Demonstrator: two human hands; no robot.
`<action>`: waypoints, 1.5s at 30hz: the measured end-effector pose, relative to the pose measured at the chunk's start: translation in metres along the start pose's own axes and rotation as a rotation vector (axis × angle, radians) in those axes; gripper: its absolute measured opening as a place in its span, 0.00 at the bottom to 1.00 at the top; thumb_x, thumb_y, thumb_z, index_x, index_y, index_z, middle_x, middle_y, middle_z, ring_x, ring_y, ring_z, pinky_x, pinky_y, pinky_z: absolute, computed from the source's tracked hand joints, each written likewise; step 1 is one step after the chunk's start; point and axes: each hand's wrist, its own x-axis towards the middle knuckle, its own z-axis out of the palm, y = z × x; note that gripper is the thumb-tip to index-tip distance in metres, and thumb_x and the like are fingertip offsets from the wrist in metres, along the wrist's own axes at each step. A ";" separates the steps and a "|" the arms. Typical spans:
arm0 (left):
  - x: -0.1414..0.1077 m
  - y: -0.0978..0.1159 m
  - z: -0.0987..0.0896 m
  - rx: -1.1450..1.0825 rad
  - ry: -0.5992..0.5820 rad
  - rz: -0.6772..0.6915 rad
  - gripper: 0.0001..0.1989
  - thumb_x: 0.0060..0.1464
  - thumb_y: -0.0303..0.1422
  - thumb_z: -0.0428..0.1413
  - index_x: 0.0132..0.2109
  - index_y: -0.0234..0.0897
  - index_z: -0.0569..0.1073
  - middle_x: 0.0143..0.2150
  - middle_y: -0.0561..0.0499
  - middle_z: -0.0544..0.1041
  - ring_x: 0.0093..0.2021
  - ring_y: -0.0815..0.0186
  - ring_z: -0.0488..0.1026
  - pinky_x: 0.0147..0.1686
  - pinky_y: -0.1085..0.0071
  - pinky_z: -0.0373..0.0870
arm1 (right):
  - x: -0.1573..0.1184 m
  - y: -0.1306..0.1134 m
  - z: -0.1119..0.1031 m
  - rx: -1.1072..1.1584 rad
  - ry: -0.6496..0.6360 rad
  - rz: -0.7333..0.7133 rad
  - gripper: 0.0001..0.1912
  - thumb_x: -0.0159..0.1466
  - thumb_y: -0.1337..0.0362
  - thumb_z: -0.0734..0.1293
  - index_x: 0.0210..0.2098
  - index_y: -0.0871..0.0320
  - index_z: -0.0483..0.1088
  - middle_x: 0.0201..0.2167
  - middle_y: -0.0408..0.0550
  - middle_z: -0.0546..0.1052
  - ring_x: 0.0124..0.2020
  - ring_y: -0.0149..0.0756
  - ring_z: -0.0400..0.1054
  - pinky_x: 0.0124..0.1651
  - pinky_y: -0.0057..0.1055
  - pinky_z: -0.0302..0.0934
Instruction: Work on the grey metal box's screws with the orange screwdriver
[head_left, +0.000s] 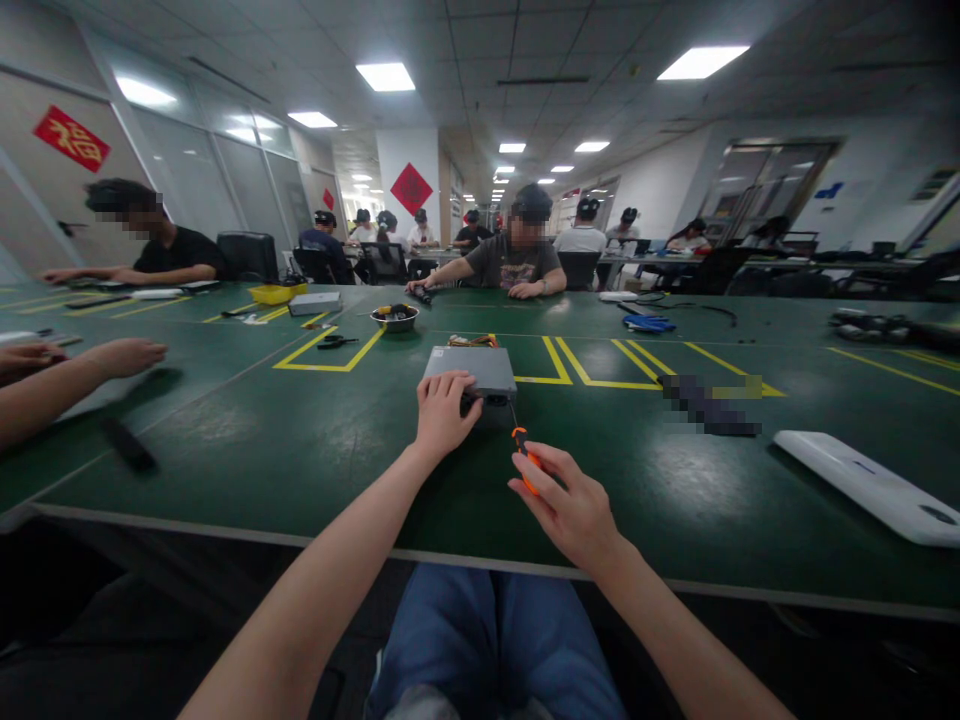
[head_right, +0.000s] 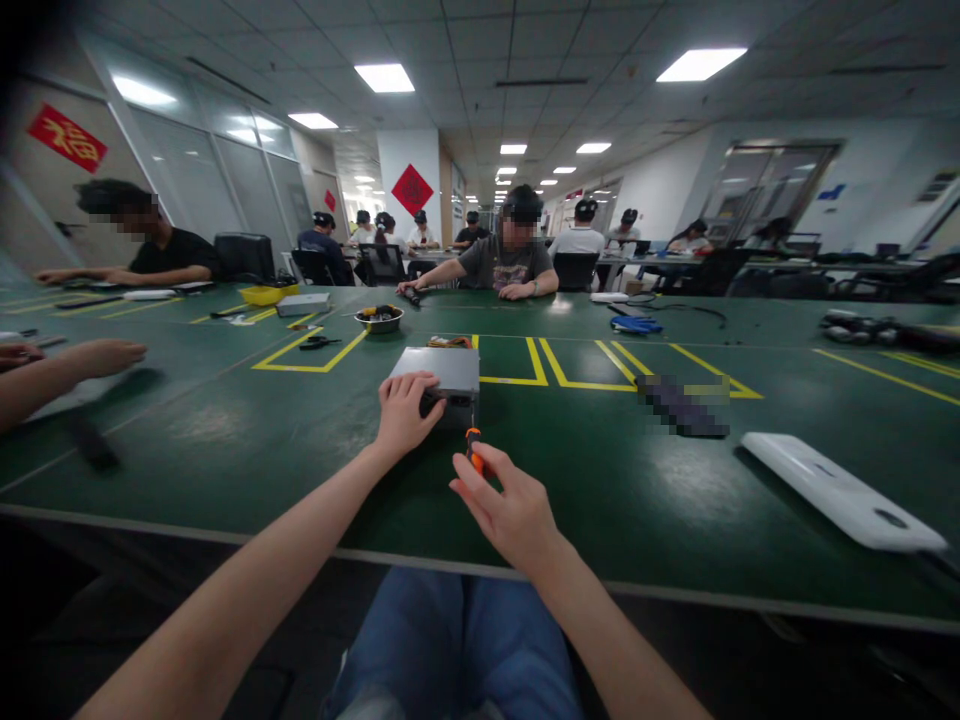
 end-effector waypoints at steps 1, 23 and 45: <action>0.000 0.000 0.000 0.000 0.002 0.002 0.12 0.53 0.36 0.53 0.46 0.43 0.68 0.51 0.50 0.71 0.52 0.59 0.64 0.53 0.59 0.53 | 0.000 -0.001 -0.001 0.003 -0.026 -0.004 0.14 0.61 0.67 0.64 0.47 0.58 0.65 0.45 0.57 0.70 0.40 0.35 0.71 0.40 0.28 0.68; 0.000 -0.001 0.001 0.004 0.009 0.012 0.12 0.53 0.36 0.53 0.46 0.42 0.68 0.51 0.50 0.71 0.53 0.60 0.64 0.54 0.59 0.52 | 0.000 -0.004 0.000 0.014 -0.130 0.010 0.17 0.61 0.69 0.61 0.50 0.62 0.63 0.48 0.60 0.68 0.44 0.37 0.69 0.39 0.28 0.68; 0.000 0.000 0.000 -0.004 -0.007 -0.003 0.13 0.53 0.36 0.53 0.46 0.43 0.68 0.51 0.49 0.71 0.52 0.59 0.64 0.53 0.59 0.53 | 0.010 -0.006 0.013 -0.066 0.013 -0.110 0.11 0.61 0.67 0.64 0.43 0.60 0.63 0.38 0.55 0.75 0.38 0.36 0.73 0.37 0.27 0.70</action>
